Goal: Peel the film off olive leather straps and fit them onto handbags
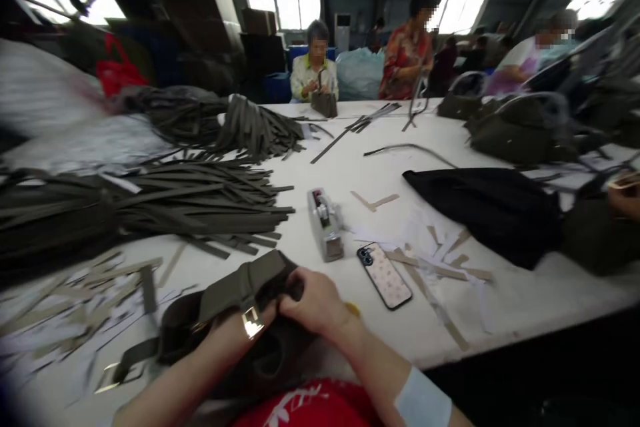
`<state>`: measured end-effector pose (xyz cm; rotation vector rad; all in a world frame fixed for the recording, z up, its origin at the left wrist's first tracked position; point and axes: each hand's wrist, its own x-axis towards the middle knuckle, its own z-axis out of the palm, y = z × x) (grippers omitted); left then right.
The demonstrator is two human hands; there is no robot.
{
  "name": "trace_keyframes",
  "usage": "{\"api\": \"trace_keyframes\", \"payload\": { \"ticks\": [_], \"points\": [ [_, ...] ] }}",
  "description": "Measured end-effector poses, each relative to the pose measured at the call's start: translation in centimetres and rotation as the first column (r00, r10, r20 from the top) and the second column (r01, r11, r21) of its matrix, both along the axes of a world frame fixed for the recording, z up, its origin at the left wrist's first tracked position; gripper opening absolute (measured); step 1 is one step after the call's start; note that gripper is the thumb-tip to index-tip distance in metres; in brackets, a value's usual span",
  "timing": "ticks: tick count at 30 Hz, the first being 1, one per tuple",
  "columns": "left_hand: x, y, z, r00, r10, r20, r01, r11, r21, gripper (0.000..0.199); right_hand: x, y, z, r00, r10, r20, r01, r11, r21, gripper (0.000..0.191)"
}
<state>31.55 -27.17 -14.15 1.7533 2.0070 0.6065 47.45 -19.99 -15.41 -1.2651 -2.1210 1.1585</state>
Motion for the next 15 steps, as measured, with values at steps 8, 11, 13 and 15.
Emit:
{"api": "trace_keyframes", "payload": {
  "ticks": [8,11,13,15],
  "points": [
    [2.0,0.5,1.8,0.992,0.093,0.085,-0.074,0.977,-0.201,0.029,1.6,1.2,-0.4,0.937,0.174,-0.304,-0.244,0.946,-0.212,0.014],
    [1.9,0.5,1.5,0.991,0.105,0.078,-0.087,0.973,-0.214,0.032,1.5,1.2,-0.4,0.945,0.172,-0.278,-0.232,0.952,-0.2,0.015],
    [1.8,0.3,1.3,0.988,0.142,0.065,-0.122,0.962,-0.245,0.033,1.3,1.0,-0.3,0.963,0.164,-0.215,-0.198,0.969,-0.148,0.016],
    [1.8,0.3,1.2,0.98,0.199,0.024,-0.184,0.941,-0.283,0.033,1.1,1.0,-0.3,0.978,0.148,-0.15,-0.163,0.982,-0.091,0.016]
  ]
}}
